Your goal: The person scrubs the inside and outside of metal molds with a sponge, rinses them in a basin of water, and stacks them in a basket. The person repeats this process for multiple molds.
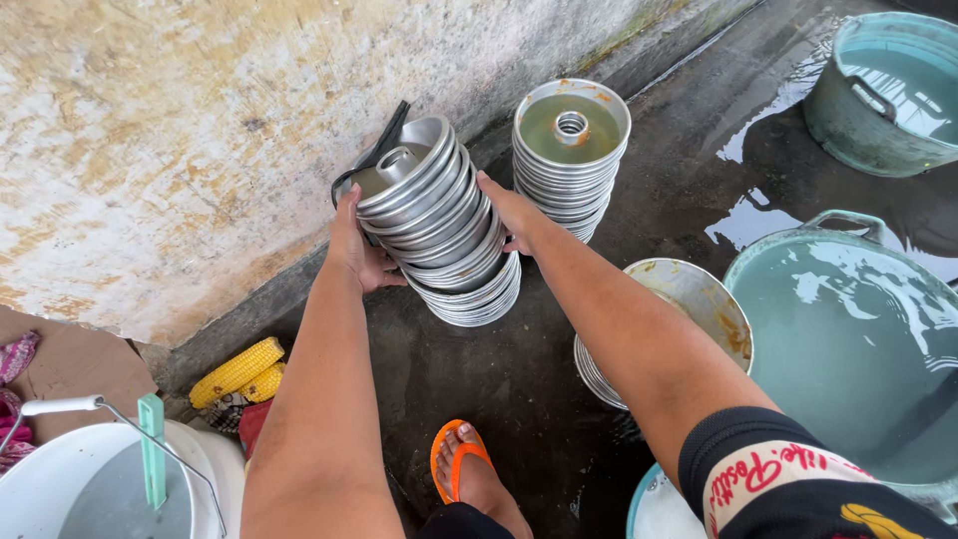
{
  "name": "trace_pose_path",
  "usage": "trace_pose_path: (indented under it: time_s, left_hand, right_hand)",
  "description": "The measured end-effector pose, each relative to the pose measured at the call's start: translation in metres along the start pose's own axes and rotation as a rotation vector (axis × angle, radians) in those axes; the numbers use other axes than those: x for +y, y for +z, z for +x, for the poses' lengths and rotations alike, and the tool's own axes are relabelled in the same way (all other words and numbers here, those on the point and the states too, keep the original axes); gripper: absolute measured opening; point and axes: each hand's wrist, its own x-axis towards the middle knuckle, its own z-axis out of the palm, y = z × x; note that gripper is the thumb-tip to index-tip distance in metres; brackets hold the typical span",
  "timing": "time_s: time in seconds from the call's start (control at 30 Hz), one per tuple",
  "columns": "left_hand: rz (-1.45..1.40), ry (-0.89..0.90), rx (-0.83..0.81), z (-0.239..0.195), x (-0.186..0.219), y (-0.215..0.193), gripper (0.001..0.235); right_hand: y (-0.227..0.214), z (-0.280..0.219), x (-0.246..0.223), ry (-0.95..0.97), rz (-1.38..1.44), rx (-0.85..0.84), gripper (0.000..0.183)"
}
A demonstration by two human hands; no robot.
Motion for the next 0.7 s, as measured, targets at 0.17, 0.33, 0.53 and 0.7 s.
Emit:
trace_pose_path:
  time_s: [0.17, 0.33, 0.53, 0.7]
  left_hand:
    - [-0.027, 0.024, -0.163, -0.009, -0.015, -0.005, 0.110]
    - [0.037, 0.094, -0.205, -0.007, -0.032, -0.008, 0.108]
    - [0.035, 0.157, -0.209, -0.003, -0.046, -0.012, 0.112]
    - [0.074, 0.177, -0.197, -0.014, -0.039, -0.011, 0.109]
  right_hand:
    - [0.006, -0.010, 0.003, -0.022, -0.004, 0.031, 0.097]
    - [0.012, -0.020, 0.015, -0.101, 0.080, 0.074, 0.092]
    - [0.013, -0.028, 0.035, -0.125, 0.226, 0.158, 0.082]
    - [0.015, -0.039, 0.031, -0.130, 0.222, 0.213, 0.076]
